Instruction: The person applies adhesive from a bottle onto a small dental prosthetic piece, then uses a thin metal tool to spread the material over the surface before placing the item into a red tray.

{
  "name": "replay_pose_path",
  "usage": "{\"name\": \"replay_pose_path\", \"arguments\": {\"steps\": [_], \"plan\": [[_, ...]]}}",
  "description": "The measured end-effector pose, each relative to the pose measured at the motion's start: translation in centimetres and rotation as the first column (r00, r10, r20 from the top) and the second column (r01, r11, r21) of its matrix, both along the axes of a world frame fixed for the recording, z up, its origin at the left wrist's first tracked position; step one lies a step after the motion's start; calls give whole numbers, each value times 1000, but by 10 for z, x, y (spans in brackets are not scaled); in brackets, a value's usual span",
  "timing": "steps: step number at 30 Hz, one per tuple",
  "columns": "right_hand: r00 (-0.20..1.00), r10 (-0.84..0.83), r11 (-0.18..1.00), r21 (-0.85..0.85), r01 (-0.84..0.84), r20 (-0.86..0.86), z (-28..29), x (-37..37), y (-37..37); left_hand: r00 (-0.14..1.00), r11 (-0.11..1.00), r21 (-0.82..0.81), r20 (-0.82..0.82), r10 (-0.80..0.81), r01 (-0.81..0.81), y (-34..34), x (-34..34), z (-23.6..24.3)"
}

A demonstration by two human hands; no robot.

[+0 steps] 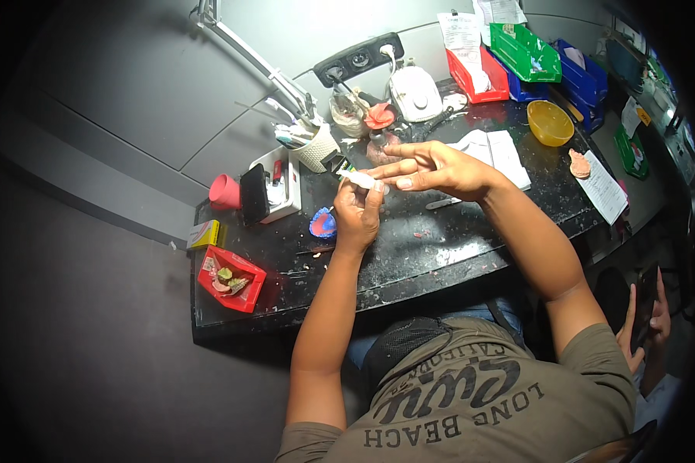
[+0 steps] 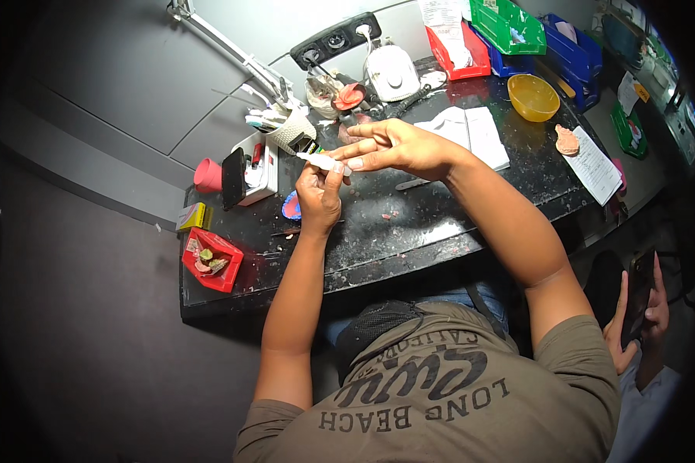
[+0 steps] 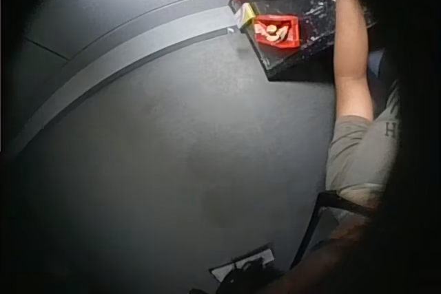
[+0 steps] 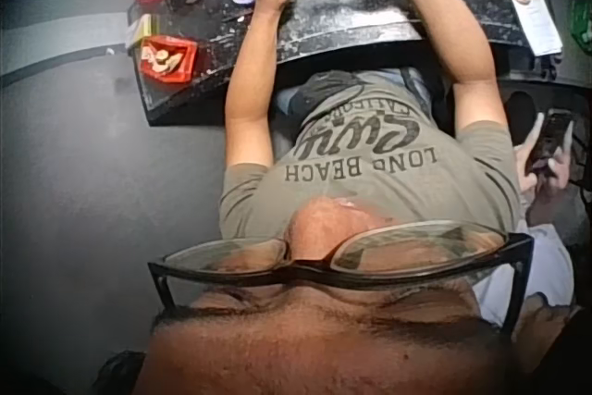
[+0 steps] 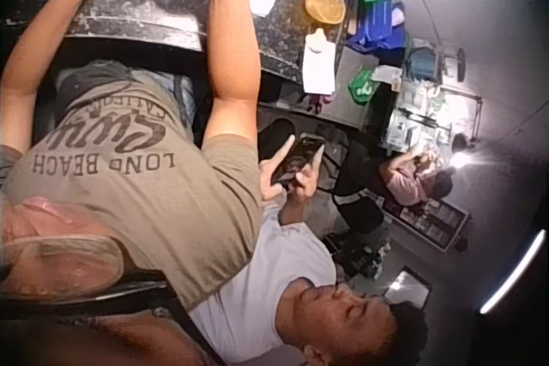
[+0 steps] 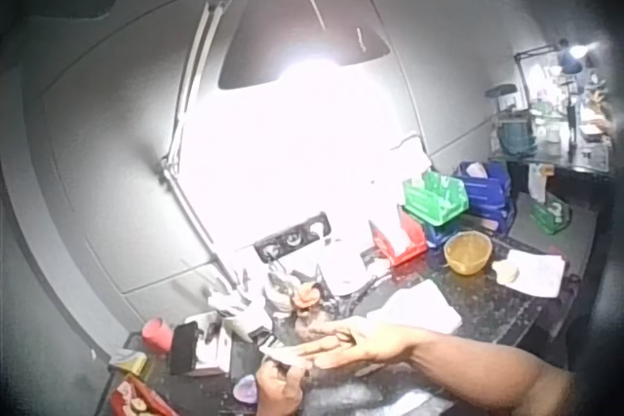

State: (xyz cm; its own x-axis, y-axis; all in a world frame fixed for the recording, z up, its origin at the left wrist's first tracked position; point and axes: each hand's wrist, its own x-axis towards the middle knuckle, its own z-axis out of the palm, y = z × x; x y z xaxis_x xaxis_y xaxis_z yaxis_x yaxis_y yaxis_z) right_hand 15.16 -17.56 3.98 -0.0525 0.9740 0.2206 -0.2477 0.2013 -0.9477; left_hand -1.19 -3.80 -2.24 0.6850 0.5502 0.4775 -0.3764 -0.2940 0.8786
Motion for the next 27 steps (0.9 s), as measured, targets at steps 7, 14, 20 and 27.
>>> {"name": "replay_pose_path", "arguments": {"steps": [7, 14, 20, 27], "plan": [[994, -3, 999, -37, -1, -106, -7, 8, 3, 1000, 999, 40, -16, 2, -1, 1, -3, 3], [986, -131, 990, -61, 125, -105, -3, 21, 1, 999, 998, 46, 37, -36, 34, -3, -2, 8], [978, -130, 991, 12, 134, -161, -2, 20, 1, 998, 969, 244, -44, 42, -30, 5, -2, 0], [977, -94, 993, 55, 106, -192, -6, 26, 2, 994, 943, 331, -83, 69, -37, 8, 2, -8]]}}
